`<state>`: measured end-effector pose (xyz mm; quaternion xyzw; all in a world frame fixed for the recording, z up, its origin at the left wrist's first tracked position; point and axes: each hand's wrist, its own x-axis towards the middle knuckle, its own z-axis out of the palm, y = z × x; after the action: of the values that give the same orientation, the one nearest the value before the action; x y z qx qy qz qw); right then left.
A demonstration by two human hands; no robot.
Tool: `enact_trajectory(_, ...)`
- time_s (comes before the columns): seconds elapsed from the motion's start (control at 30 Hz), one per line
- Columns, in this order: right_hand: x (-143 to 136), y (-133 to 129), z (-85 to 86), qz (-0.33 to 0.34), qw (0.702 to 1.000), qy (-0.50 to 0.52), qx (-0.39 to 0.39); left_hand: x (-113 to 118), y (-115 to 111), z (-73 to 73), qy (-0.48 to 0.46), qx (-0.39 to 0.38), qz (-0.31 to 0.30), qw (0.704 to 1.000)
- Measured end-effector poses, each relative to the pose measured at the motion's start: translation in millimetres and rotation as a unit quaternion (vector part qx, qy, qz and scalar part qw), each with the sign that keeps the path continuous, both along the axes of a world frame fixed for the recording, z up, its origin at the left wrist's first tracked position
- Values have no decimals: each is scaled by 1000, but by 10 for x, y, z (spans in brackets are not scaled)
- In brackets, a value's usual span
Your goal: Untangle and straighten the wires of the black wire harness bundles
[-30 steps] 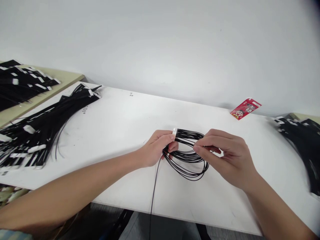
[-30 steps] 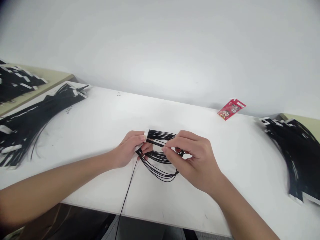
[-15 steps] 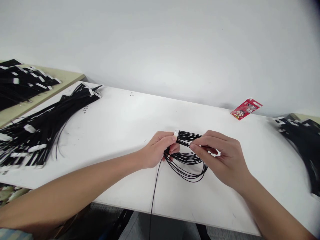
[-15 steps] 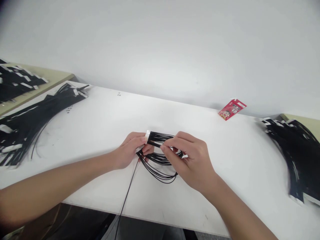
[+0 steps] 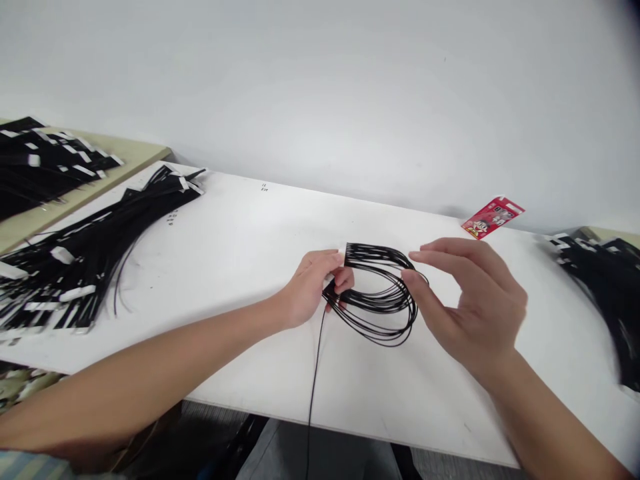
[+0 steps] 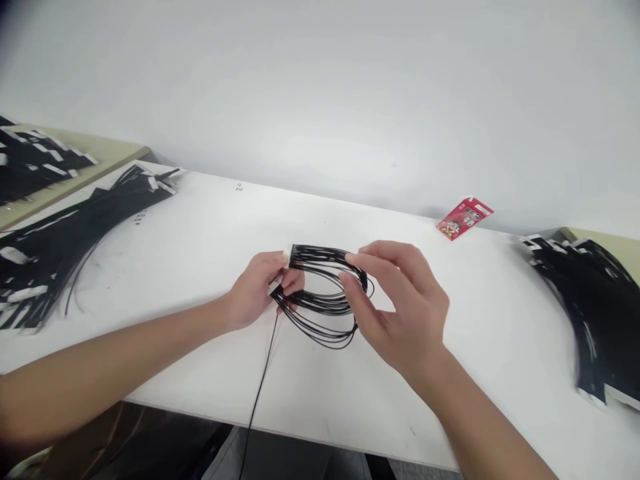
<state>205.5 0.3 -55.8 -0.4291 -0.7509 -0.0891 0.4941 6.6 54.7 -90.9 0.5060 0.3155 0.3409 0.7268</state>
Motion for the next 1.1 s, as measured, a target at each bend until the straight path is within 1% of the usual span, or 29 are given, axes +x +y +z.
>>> enact_trajectory(0.03, 19, -8, 8, 15, 998, -29, 49, 2, 20, -8, -7, -2, 14, 1000)
enact_trajectory(0.07, 27, -26, 13, 49, 993, -70, 76, 4, 39, -14, -14, -5, 29, 999)
enact_trajectory(0.1, 22, -56, 14, 89, 986, -122, 76, 8, 55, -16, -19, -11, 44, 999)
enact_trajectory(0.17, -34, -138, -13, 162, 958, -236, 33, 17, 78, -7, -31, -27, 75, 996)
enact_trajectory(0.2, -80, -181, -44, 176, 943, -282, 5, 20, 86, 2, -36, -37, 89, 995)
enact_trajectory(0.27, -187, -253, -130, 188, 922, -336, -48, 24, 97, 23, -41, -53, 109, 992)
enact_trajectory(0.4, -316, -293, -284, 224, 875, -390, -182, 23, 120, 52, -38, -79, 149, 985)
enact_trajectory(0.47, -303, -275, -289, 228, 863, -394, -219, 24, 135, 54, -46, -88, 162, 982)
enact_trajectory(0.5, -279, -261, -271, 227, 862, -390, -230, 25, 145, 52, -52, -90, 165, 981)
enact_trajectory(0.57, -207, -224, -207, 218, 872, -368, -240, 27, 168, 46, -63, -92, 170, 979)
enact_trajectory(0.63, -114, -176, -123, 215, 887, -323, -249, 24, 194, 41, -71, -89, 180, 977)
enact_trajectory(0.77, 82, -68, 24, 240, 921, -170, -254, 11, 233, 50, -82, -78, 205, 972)
enact_trajectory(0.8, 125, -43, 46, 237, 929, -131, -252, 8, 236, 58, -85, -76, 212, 971)
enact_trajectory(0.83, 164, -19, 61, 225, 936, -96, -254, 6, 236, 67, -90, -76, 218, 969)
enact_trajectory(0.9, 225, 25, 69, 174, 945, -36, -276, 5, 229, 89, -103, -82, 226, 965)
enact_trajectory(0.93, 244, 45, 63, 142, 944, -5, -297, 6, 223, 99, -109, -87, 230, 963)
enact_trajectory(1.0, 259, 81, 43, 91, 929, 63, -353, 8, 210, 120, -116, -96, 234, 960)
enact_trajectory(1.03, 256, 97, 30, 78, 917, 101, -377, 10, 204, 128, -117, -98, 237, 959)
enact_trajectory(1.1, 234, 126, 6, 75, 893, 171, -409, 12, 193, 144, -115, -95, 247, 958)
